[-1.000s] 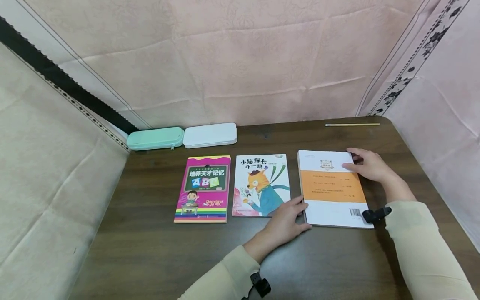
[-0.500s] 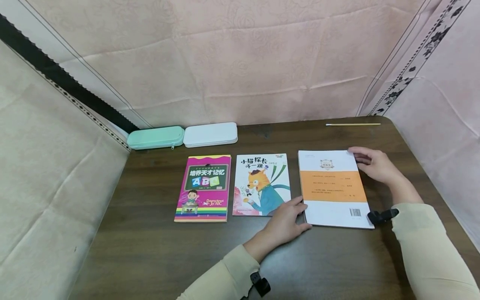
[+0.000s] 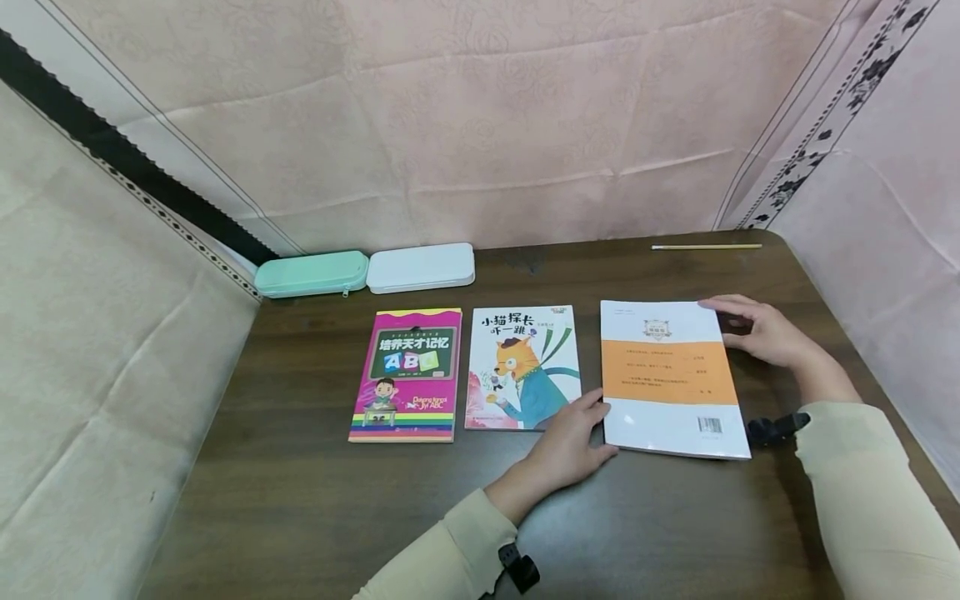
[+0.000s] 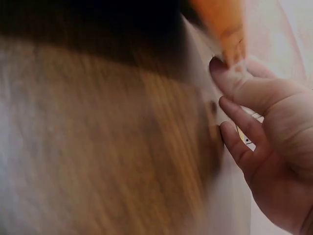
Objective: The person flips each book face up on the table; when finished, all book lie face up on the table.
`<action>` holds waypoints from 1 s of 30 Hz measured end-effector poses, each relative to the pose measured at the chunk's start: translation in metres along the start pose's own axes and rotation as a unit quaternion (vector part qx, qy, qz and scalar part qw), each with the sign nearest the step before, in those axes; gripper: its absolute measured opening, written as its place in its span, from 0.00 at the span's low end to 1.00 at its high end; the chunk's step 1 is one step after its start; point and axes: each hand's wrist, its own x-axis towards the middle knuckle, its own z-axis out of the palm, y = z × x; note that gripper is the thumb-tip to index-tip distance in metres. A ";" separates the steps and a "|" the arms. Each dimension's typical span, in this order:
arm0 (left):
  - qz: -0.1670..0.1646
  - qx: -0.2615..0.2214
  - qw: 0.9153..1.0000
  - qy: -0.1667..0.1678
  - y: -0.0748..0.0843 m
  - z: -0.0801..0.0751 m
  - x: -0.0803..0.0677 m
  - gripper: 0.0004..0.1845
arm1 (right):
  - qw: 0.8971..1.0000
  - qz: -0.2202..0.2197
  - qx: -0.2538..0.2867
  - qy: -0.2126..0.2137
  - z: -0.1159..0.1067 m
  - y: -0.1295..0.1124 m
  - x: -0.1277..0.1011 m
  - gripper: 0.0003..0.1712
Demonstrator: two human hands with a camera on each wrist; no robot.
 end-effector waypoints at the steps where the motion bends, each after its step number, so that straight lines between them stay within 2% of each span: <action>1: -0.001 -0.002 1.000 0.002 0.000 0.000 0.000 0.34 | 1.000 0.006 0.008 0.001 -0.001 0.000 -0.001 0.36; 4: -0.003 -0.002 1.000 0.011 0.000 0.001 -0.001 0.36 | 0.999 0.020 0.034 0.004 -0.004 -0.002 -0.002 0.36; 7: -0.005 0.003 1.000 0.021 0.001 0.002 -0.001 0.37 | 0.998 0.014 0.049 0.022 -0.003 -0.002 -0.004 0.36; 12: -0.005 -0.007 0.999 0.039 0.004 0.002 -0.002 0.35 | 0.993 -0.020 0.099 0.057 -0.002 -0.004 -0.005 0.32; 16: 0.003 -0.024 0.998 0.050 0.005 -0.001 -0.005 0.29 | 0.983 -0.054 0.156 0.081 -0.005 -0.009 -0.003 0.28; 21: 0.048 -0.045 0.993 0.102 0.003 -0.004 -0.007 0.22 | 0.970 -0.108 0.193 0.103 -0.012 -0.023 0.000 0.26; 24: 0.081 -0.064 0.985 0.137 0.001 -0.006 -0.007 0.21 | 0.973 -0.113 0.164 0.120 -0.016 -0.033 0.003 0.27; 27: 0.106 -0.077 0.979 0.156 0.001 -0.012 -0.008 0.22 | 0.972 -0.110 0.147 0.148 -0.021 -0.044 0.007 0.28; 30: 0.128 -0.078 0.973 0.174 0.002 -0.016 -0.010 0.22 | 0.963 -0.117 0.163 0.180 -0.024 -0.058 0.009 0.28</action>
